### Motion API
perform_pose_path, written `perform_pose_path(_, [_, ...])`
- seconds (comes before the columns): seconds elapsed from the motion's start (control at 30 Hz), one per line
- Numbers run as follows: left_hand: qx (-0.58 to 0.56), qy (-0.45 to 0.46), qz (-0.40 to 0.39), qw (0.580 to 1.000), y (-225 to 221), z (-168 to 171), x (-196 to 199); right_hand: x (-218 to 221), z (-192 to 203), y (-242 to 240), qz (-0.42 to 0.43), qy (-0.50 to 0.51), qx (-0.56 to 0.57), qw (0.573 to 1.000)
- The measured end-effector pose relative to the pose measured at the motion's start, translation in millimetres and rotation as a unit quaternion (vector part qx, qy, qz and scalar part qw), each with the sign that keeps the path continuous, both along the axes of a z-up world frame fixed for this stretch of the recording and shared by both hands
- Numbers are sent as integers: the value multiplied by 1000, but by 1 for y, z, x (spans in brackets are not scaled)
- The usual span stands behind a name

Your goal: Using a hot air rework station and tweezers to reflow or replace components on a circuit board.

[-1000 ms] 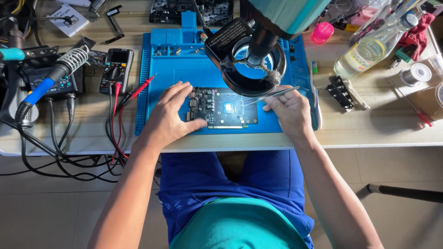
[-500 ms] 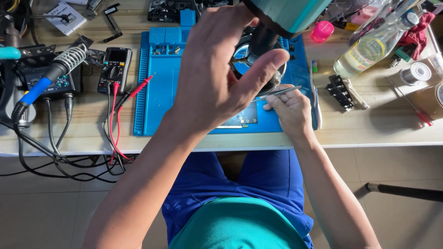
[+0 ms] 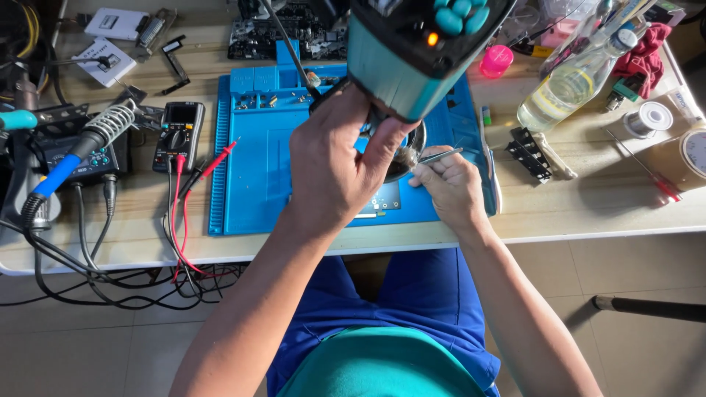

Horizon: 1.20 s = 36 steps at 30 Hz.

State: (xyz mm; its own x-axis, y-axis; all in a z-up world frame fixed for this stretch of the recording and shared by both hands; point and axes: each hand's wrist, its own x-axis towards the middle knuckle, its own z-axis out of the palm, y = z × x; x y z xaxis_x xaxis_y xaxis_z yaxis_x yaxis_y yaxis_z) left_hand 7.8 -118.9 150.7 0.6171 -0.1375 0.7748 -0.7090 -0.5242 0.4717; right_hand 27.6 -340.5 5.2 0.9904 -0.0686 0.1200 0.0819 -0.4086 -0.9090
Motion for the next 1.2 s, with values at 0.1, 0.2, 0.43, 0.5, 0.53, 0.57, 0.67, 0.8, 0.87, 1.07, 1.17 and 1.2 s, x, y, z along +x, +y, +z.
perform_pose_path(0.1, [4, 0, 18, 1000, 1, -13, 0, 0, 0, 0, 20, -11, -2, 1000])
perform_pose_path(0.2, [32, 31, 24, 999, 7, -9, -1, 0, -2, 0, 9, 6, 4, 1000])
perform_pose_path(0.43, [9, 70, -89, 994, 22, 13, 1, -1, 0, 1, 17, -17, 8, 1000])
perform_pose_path(0.5, [5, 70, -93, 993, 20, 10, 2, -1, 0, 0, 12, -10, -3, 1000])
perform_pose_path(0.53, [-9, 77, -94, 993, 19, 8, 2, -1, -2, 0, 15, -23, -4, 1000])
perform_pose_path(0.57, [-23, 85, -95, 992, 18, 6, 3, 0, -3, -1, 18, -35, -5, 999])
perform_pose_path(0.67, [-35, 73, -72, 994, 18, 8, 1, -3, 3, 2, 18, -21, 6, 1000])
perform_pose_path(0.8, [-36, 75, -62, 995, 18, 8, 2, -3, 7, 4, 18, -17, 8, 1000])
perform_pose_path(0.87, [-35, 80, -48, 995, 17, 10, 1, -4, 6, 4, 9, 0, 4, 1000])
perform_pose_path(1.07, [-33, 55, -26, 998, 16, 9, 2, -3, 5, 4, 22, -3, 10, 1000])
perform_pose_path(1.17, [-37, 68, -11, 997, 15, 6, 3, -3, 4, 3, 18, -10, 12, 1000])
perform_pose_path(1.2, [-37, 67, -11, 997, 14, 5, 4, -4, 5, 4, 18, -11, 12, 1000])
